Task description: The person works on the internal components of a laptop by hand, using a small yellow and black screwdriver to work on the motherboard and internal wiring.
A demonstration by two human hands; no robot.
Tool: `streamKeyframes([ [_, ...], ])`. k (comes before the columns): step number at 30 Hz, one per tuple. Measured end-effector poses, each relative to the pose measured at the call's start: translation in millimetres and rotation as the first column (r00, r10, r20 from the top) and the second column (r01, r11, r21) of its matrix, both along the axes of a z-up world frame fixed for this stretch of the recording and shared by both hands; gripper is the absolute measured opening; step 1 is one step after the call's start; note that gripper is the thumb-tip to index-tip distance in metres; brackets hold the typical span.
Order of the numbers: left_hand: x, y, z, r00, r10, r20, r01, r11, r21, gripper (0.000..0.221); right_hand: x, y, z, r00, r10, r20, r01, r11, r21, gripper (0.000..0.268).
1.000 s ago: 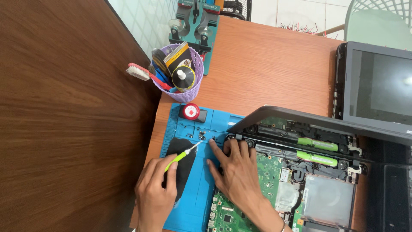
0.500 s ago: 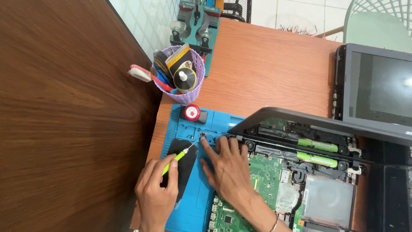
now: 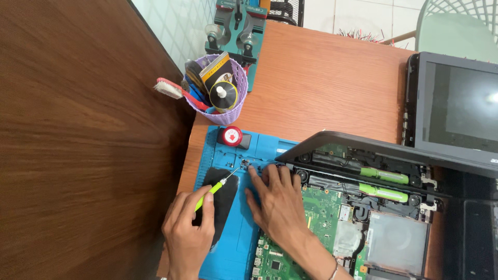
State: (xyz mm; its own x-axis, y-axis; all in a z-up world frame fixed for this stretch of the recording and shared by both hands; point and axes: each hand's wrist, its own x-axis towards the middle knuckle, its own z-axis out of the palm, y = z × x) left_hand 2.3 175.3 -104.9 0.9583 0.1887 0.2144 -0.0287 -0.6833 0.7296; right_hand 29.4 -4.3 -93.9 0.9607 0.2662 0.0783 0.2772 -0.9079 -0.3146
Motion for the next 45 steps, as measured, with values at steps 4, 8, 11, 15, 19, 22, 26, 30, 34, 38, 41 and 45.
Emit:
streamKeyframes([
  [4, 2.0, -0.6, 0.7, 1.0, 0.009, -0.025, -0.009, 1.0, -0.017, 0.015, -1.7, -2.8, -0.3, 0.999, -0.01, -0.042, 0.011, 1.0, 0.008, 0.046],
  [8, 3.6, -2.4, 1.7, 0.999, -0.028, 0.046, 0.028, 1.0, 0.005, 0.014, -1.4, -0.6, -0.3, 0.999, 0.013, -0.041, -0.013, 1.0, 0.004, 0.047],
  [11, 5.4, -1.2, 0.7, 1.0, -0.026, 0.016, 0.026, 1.0, -0.012, 0.014, -0.5, 0.3, 0.2, 0.999, 0.019, -0.034, -0.019, 1.0, -0.001, 0.047],
  [15, 5.9, -3.0, -3.7, 0.998, -0.039, 0.049, 0.039, 0.999, -0.011, 0.015, -0.6, 0.0, 2.1, 0.999, 0.032, -0.041, -0.031, 0.999, 0.01, 0.048],
  [19, 5.1, -2.8, -4.4, 0.997, -0.039, 0.065, 0.04, 0.999, -0.015, 0.014, 0.4, 0.5, 3.8, 0.997, 0.045, -0.059, -0.045, 0.999, 0.007, 0.05],
  [22, 4.7, -1.6, -3.5, 0.999, -0.026, 0.024, 0.026, 1.0, -0.017, 0.015, 1.3, 1.4, 3.9, 0.998, 0.043, -0.051, -0.044, 0.999, -0.007, 0.049],
  [26, 3.6, -1.5, -1.0, 0.999, -0.015, 0.036, 0.017, 0.999, -0.031, 0.015, 0.7, 2.1, 4.4, 0.998, 0.04, -0.047, -0.041, 0.999, -0.014, 0.049],
  [30, 3.2, -1.2, -0.8, 1.0, 0.007, 0.016, -0.007, 0.999, -0.044, 0.014, 1.2, 1.5, 2.3, 0.997, 0.03, -0.071, -0.03, 1.0, -0.008, 0.05],
  [34, 1.5, -1.1, -0.9, 1.0, -0.003, 0.021, 0.004, 0.997, -0.075, 0.015, 1.6, 2.2, -0.7, 0.999, -0.003, 0.042, -0.001, 0.995, 0.096, 0.045],
  [38, -2.0, -0.2, -0.2, 0.999, -0.028, 0.038, 0.032, 0.994, -0.103, 0.015, 5.1, 2.0, -1.9, 0.992, -0.032, 0.122, 0.011, 0.985, 0.173, 0.033],
  [41, -2.6, 0.5, -0.5, 0.996, -0.054, 0.069, 0.061, 0.993, -0.103, 0.016, 9.0, 2.1, -1.7, 0.985, -0.045, 0.164, 0.01, 0.979, 0.206, 0.027],
  [45, -1.3, 0.5, -1.2, 0.996, -0.066, 0.067, 0.073, 0.991, -0.112, 0.018, 12.9, 0.6, -2.1, 0.983, -0.038, 0.182, 0.0, 0.979, 0.204, 0.026],
])
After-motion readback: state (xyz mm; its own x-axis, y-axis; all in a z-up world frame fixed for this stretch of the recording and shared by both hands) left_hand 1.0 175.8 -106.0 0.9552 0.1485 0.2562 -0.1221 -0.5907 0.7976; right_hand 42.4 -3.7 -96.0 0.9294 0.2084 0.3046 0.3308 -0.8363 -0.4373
